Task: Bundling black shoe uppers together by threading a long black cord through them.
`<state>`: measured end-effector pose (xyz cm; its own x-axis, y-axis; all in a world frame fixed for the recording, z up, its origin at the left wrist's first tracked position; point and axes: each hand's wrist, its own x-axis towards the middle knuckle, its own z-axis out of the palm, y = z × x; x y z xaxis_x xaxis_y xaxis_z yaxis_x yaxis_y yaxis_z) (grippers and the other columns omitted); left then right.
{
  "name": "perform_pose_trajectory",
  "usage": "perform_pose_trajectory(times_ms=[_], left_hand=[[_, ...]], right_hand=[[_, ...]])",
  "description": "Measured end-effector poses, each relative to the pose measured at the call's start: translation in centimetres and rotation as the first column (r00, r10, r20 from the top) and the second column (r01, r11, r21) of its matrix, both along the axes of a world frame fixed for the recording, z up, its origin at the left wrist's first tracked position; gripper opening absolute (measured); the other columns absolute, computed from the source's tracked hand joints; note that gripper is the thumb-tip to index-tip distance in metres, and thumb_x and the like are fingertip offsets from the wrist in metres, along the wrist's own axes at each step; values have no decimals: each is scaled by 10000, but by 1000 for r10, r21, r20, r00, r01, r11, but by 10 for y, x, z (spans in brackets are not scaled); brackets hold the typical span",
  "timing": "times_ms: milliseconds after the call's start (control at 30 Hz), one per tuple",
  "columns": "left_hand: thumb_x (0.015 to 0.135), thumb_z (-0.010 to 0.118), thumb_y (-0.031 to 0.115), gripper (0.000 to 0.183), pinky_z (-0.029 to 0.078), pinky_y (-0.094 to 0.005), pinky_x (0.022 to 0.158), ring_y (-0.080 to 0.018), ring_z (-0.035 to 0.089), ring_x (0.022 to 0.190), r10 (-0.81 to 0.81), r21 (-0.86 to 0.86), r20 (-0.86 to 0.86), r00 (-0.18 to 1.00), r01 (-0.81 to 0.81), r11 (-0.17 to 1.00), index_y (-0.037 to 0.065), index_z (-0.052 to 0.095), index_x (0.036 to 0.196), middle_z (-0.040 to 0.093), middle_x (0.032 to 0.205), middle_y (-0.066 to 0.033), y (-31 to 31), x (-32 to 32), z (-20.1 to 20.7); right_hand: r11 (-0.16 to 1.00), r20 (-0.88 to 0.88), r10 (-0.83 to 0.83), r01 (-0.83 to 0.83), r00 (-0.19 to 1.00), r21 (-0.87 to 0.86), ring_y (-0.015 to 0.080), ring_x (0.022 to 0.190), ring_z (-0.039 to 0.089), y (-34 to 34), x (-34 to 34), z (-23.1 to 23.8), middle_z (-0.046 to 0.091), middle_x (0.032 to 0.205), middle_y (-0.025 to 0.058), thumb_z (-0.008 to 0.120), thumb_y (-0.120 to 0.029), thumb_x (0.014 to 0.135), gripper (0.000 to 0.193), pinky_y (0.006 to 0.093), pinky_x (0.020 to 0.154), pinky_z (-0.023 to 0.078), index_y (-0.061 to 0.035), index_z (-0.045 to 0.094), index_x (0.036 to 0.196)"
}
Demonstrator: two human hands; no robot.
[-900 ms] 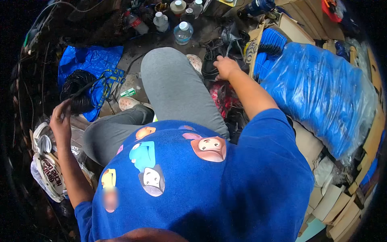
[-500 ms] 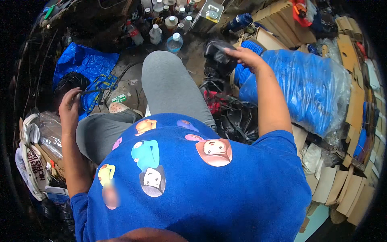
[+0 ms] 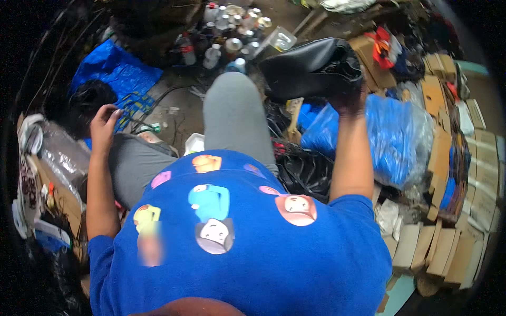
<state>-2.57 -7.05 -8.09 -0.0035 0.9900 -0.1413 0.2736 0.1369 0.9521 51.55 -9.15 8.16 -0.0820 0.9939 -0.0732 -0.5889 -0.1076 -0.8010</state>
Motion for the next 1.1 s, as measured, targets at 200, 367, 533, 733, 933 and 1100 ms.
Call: perform_pose_trajectory(times_ms=[200, 367, 533, 733, 933, 1100], left_hand=[[676, 613, 145, 185, 459, -392, 698, -312, 586, 790, -109, 230, -544, 832, 274, 934, 63, 620, 843, 609, 824, -148, -9, -3, -9], [699, 562, 164, 132, 466, -413, 698, -311, 595, 788, -380, -93, -732, 566, 469, 878, 115, 618, 808, 620, 797, -126, -24, -6, -2], [707, 559, 146, 135, 466, -409, 695, -305, 599, 767, -418, -108, -675, 607, 479, 871, 111, 622, 821, 620, 775, -139, -35, -20, 0], [698, 619, 160, 148, 460, -364, 626, -291, 603, 711, -364, 86, -216, 906, 389, 917, 53, 606, 800, 608, 743, -151, -20, 10, 12], [708, 661, 148, 143, 453, -278, 598, -120, 578, 638, -125, 4, -31, 992, 125, 992, 34, 613, 778, 626, 693, -65, 27, -2, 2], [736, 658, 200, 221, 455, -274, 689, -131, 576, 752, -367, -125, -70, 928, 357, 926, 22, 604, 856, 630, 797, -68, 70, -37, -16]], right_hand=[[944, 437, 330, -293, 837, -152, 209, 1012, 537, 35, -130, 16, 558, 1098, 107, 506, -210, 843, 368, 340, 922, 388, -13, 489, 1153], [793, 798, 545, -469, 259, -389, 86, 794, 530, 45, -235, -55, 589, 860, 27, 676, -138, 724, 348, 249, 704, 434, 15, 552, 1011], [713, 939, 254, -612, -231, -343, 306, 882, 557, 52, -283, -121, 552, 1090, 137, 745, -229, 605, 483, 351, 734, 451, -40, 573, 1015], [644, 700, 633, -727, 332, -238, 255, 1146, 427, 46, -335, -157, 390, 1300, 125, 625, -371, 763, 607, 361, 915, 372, -53, 429, 1241], [642, 298, 763, -623, 573, -447, 60, 781, 453, 73, -350, -162, 519, 895, -14, 490, -252, 882, 303, 207, 685, 371, -39, 513, 1097], [613, 468, 784, -626, 408, -482, 31, 562, 361, 98, -330, -192, 444, 663, -73, 498, -198, 877, 166, 189, 500, 299, -50, 561, 919]])
